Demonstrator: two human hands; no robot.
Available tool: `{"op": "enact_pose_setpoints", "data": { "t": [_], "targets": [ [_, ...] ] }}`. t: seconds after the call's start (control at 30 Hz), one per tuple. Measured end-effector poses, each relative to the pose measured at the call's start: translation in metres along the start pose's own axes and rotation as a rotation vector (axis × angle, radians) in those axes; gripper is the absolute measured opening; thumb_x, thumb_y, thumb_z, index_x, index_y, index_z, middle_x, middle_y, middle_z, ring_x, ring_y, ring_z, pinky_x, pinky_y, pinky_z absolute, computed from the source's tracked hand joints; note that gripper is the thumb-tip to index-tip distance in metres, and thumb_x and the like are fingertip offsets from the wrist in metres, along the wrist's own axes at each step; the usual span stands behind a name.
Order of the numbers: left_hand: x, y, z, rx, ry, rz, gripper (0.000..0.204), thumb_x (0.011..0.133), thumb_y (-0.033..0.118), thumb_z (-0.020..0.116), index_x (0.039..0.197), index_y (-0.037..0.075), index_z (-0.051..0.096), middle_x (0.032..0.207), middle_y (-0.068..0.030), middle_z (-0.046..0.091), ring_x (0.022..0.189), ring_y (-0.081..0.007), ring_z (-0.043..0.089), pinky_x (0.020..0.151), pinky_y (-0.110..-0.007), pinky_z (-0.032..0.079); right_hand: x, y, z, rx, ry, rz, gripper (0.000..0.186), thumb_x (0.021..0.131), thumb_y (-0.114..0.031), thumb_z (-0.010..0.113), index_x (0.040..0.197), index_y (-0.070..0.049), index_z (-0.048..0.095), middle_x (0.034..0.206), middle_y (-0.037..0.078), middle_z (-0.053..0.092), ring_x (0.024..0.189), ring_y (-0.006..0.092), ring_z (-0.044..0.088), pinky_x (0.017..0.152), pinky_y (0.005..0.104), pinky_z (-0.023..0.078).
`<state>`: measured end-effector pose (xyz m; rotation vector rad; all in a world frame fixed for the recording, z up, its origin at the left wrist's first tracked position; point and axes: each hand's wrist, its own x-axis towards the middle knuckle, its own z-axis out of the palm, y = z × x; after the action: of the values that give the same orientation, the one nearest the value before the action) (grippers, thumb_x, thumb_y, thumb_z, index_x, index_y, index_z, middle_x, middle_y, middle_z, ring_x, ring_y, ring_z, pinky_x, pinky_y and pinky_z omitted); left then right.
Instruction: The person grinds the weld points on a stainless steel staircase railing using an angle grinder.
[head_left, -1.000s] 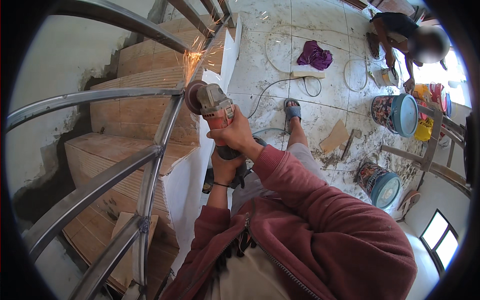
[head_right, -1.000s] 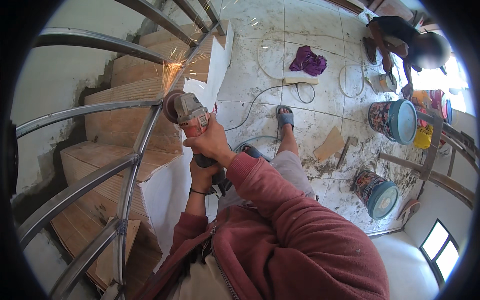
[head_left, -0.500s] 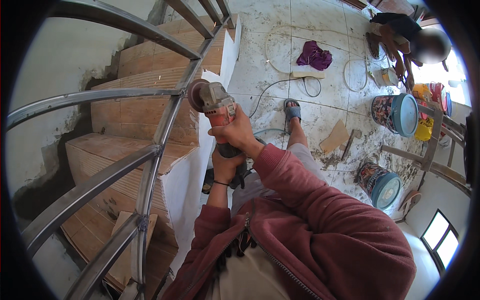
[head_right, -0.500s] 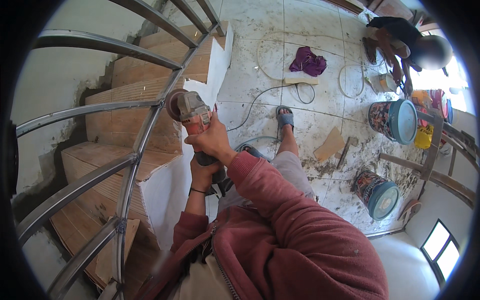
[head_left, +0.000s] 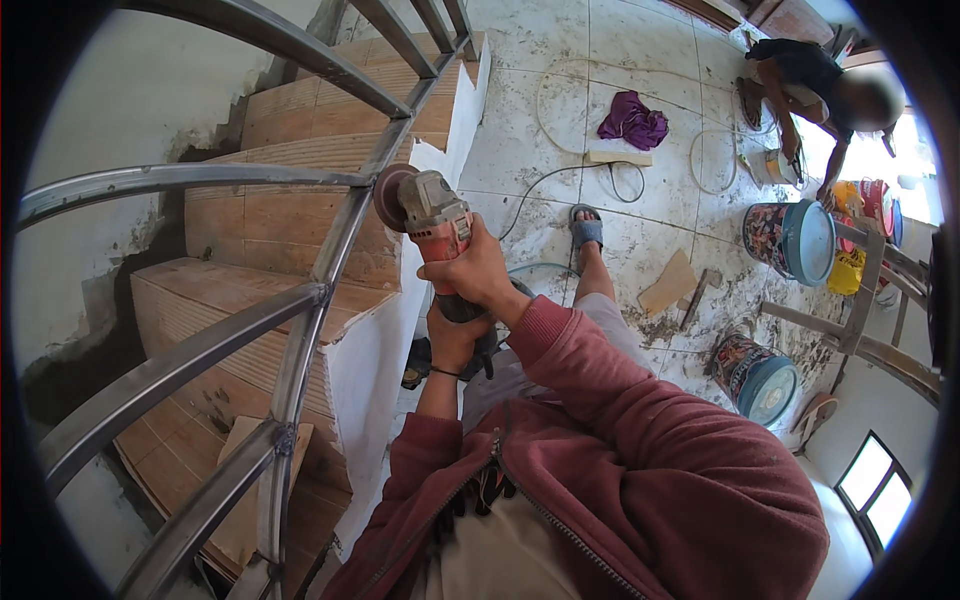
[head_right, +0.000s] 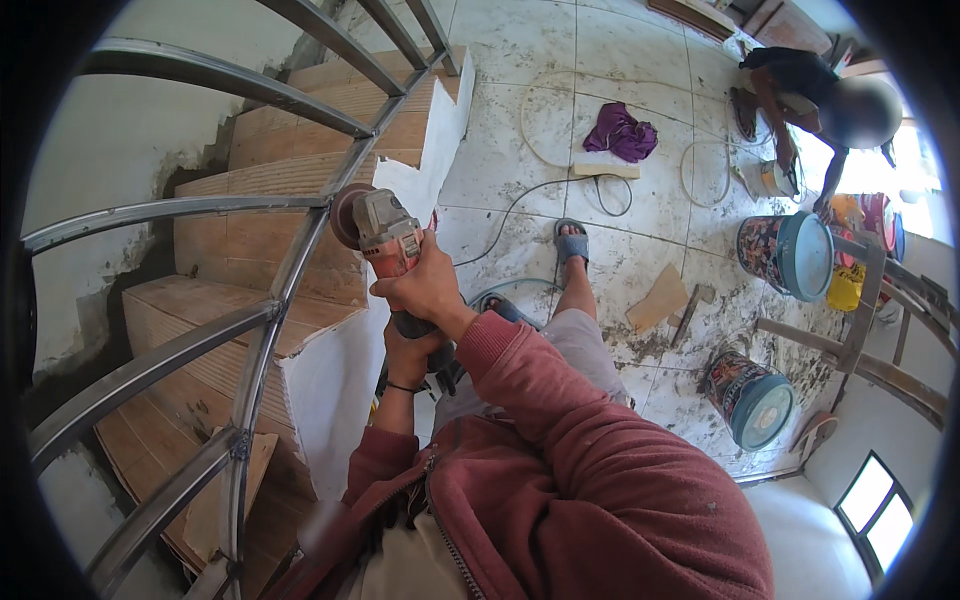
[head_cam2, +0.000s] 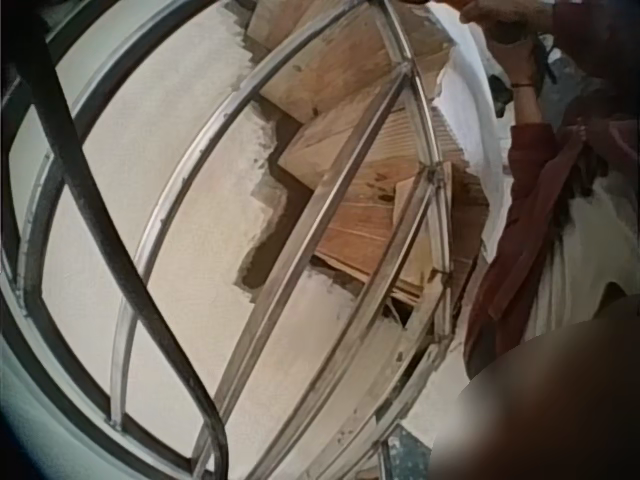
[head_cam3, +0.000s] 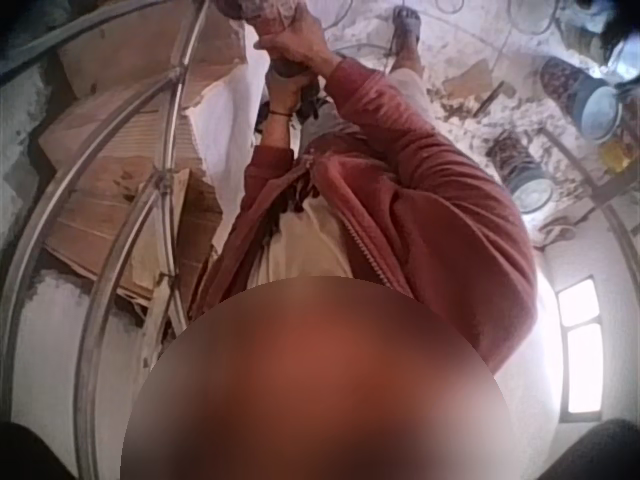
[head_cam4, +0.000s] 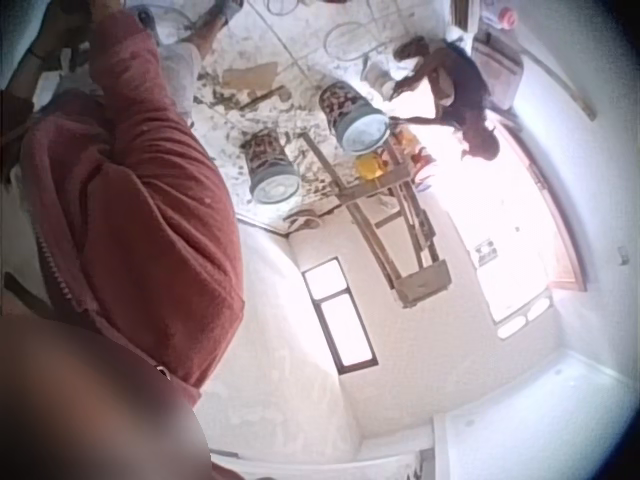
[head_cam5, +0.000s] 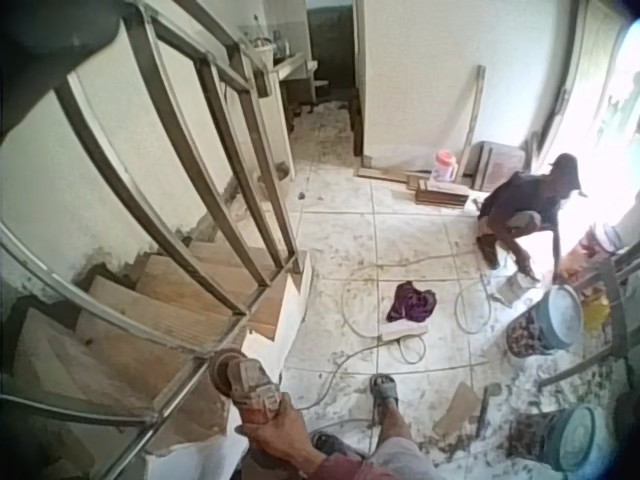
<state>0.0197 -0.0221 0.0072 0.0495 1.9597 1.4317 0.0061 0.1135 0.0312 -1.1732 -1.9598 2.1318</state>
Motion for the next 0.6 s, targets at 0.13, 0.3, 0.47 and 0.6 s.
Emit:
{"op": "enact_pose_setpoints", "data": {
  "t": [0.13,0.3,0.47,0.6],
  "targets": [
    [-0.0044,0.0058,0.0013,0.045,0.009,0.063,0.057,0.061,0.022,0.081,0.108,0.0,0.057,0.098,-0.0073,0.065,0.089,-0.0177,0.064,0.078,-0.03,0.05,0.0007,0.0053,0.002,0.001,0.001,-0.045,0.08,0.05,-0.028,0.084,0.11,0.006,0.044,0.097,0.022,0.063,0.088,0.0341,0.065,0.081,0.0364,0.051],
    [-0.0034,0.0037,-0.0009,0.007,0.026,0.061,0.058,0.06,0.022,0.081,0.109,0.0,0.057,0.098,-0.007,0.065,0.088,-0.0177,0.064,0.079,-0.031,0.05,0.0013,0.0058,0.0042,0.01,-0.007,-0.045,0.076,0.051,-0.023,0.086,0.111,0.003,0.048,0.1,0.016,0.063,0.089,0.0248,0.063,0.082,0.0332,0.05],
    [-0.0024,0.0101,0.002,0.076,0.016,0.016,0.058,0.059,0.02,0.082,0.108,0.0,0.057,0.098,-0.0074,0.065,0.087,-0.0171,0.064,0.079,-0.031,0.05,0.0036,0.0072,0.002,-0.004,0.017,-0.013,0.076,0.052,-0.023,0.085,0.113,0.003,0.048,0.101,0.017,0.063,0.09,0.0249,0.063,0.082,0.0332,0.05],
    [-0.0021,0.0093,-0.0006,0.033,0.024,0.08,0.058,0.06,0.021,0.081,0.108,0.0,0.057,0.097,-0.0073,0.066,0.087,-0.0172,0.064,0.079,-0.031,0.05,0.0013,0.0026,0.0028,0.013,0.016,-0.059,0.077,0.052,-0.023,0.085,0.114,0.003,0.048,0.101,0.017,0.063,0.091,0.0252,0.063,0.082,0.0337,0.05]
  ]
}}
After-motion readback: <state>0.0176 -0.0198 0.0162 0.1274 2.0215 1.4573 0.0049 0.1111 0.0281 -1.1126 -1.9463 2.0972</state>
